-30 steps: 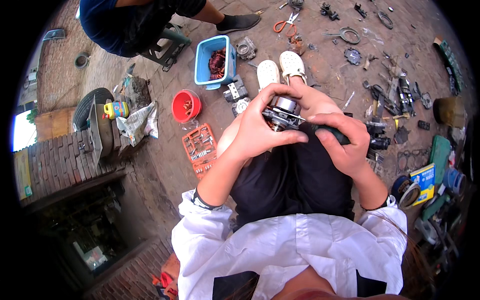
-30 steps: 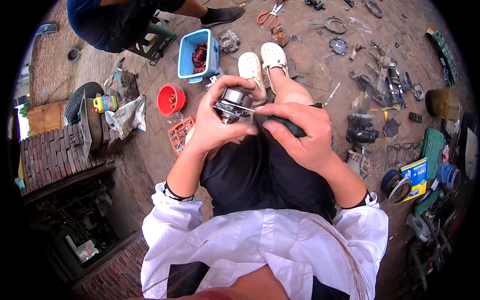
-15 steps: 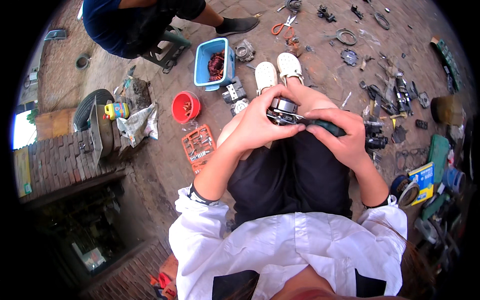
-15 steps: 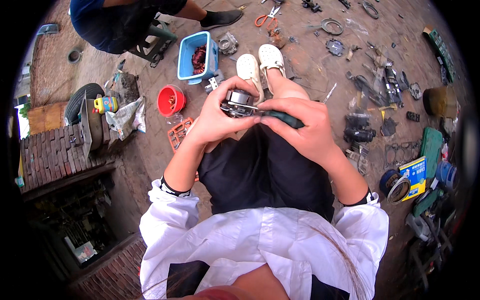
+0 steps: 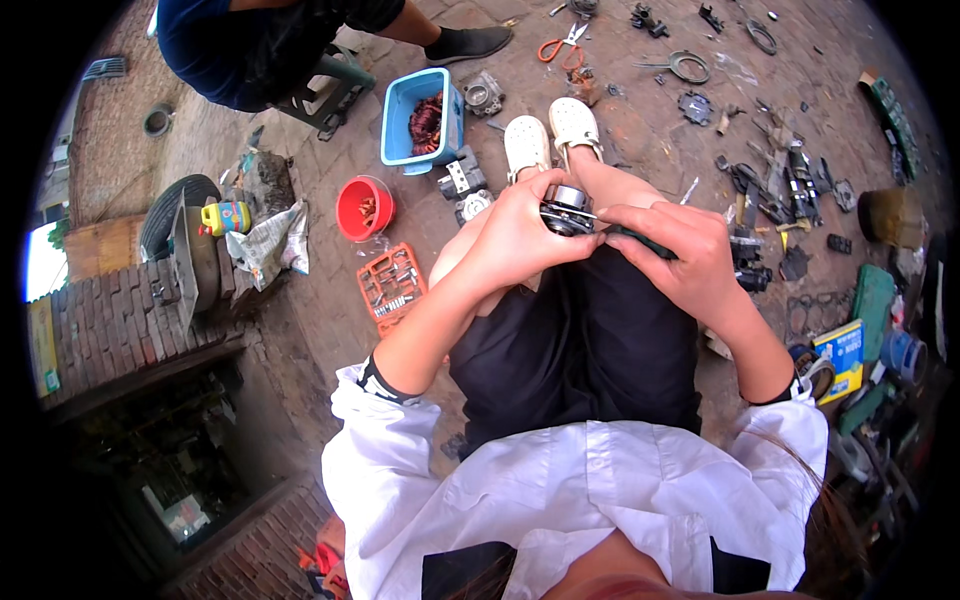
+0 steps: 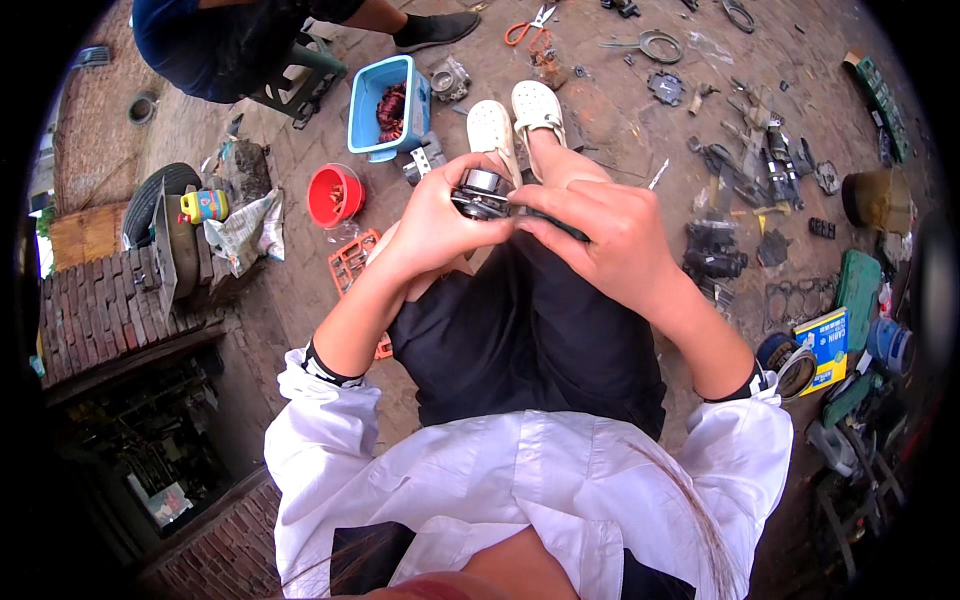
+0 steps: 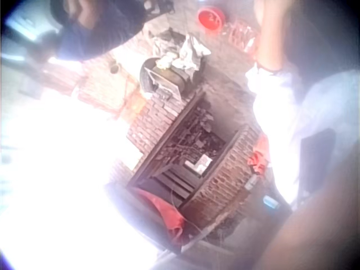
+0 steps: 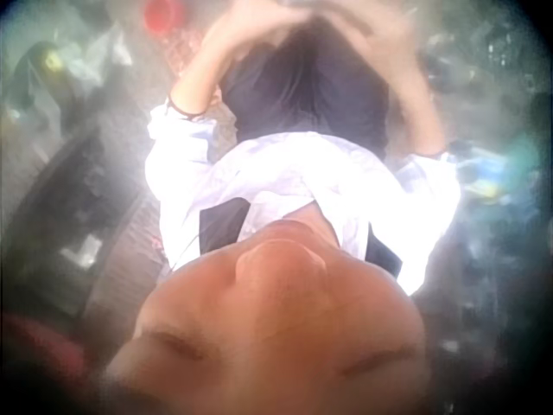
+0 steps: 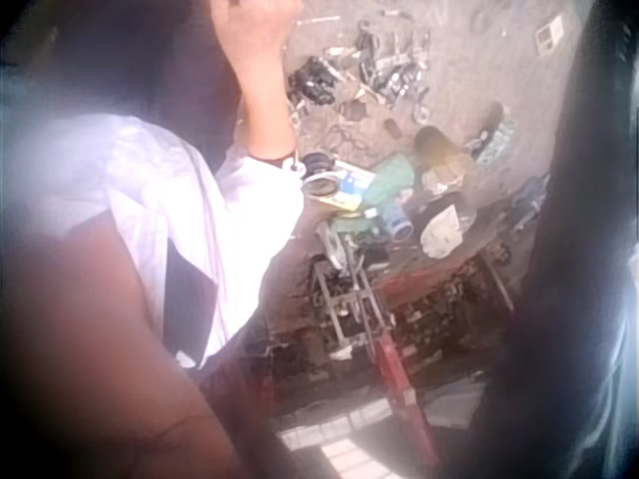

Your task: The person sits on the ground and uses a screwdriver to disassemble a small mechanical part, removing a copper coil. They then reassemble the part by hand, placing the coil back inside and securing the casing.

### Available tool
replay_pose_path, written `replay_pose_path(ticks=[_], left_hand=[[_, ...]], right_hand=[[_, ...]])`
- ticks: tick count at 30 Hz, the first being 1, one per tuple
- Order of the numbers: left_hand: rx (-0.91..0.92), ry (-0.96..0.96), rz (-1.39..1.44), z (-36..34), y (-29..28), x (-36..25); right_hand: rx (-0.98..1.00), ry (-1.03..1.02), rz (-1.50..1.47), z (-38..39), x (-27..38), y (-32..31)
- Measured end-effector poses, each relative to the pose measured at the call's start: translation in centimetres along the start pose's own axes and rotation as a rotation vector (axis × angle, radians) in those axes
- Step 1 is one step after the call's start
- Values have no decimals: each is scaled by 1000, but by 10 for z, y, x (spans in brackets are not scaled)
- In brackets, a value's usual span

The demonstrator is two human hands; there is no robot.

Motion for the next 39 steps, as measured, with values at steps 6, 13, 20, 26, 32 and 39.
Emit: replay_pose_path(ticks=[6,13,20,26,32,39], left_hand=[[32,-39,-56,-2,7,-2],[95,6,-40,-4,11,-10],[140,146,117,-4,12,-28],[158,55,123,-1,14,-22],[112,142,219,2,11,-28],[33,172,219,9,6,-34]], right_hand=[[30,-15,61,1,-1,-3],[50,-25,79,4,1,-5],[-6,-43,26,-1,8,-7],[114,13,-8,-3,5,-7],[95,-17,-50,-5,9,-9],[122,-9,7,0,10,-11]])
Point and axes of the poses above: each hand's wrist, its own z-axis away from the middle knuckle, its own y-axis out of the palm, x = y × z, the point moved 8 cm from there along -z, towards the middle knuckle, and after that the axes turned 8 degrees about -y, right-handed, at the moved point
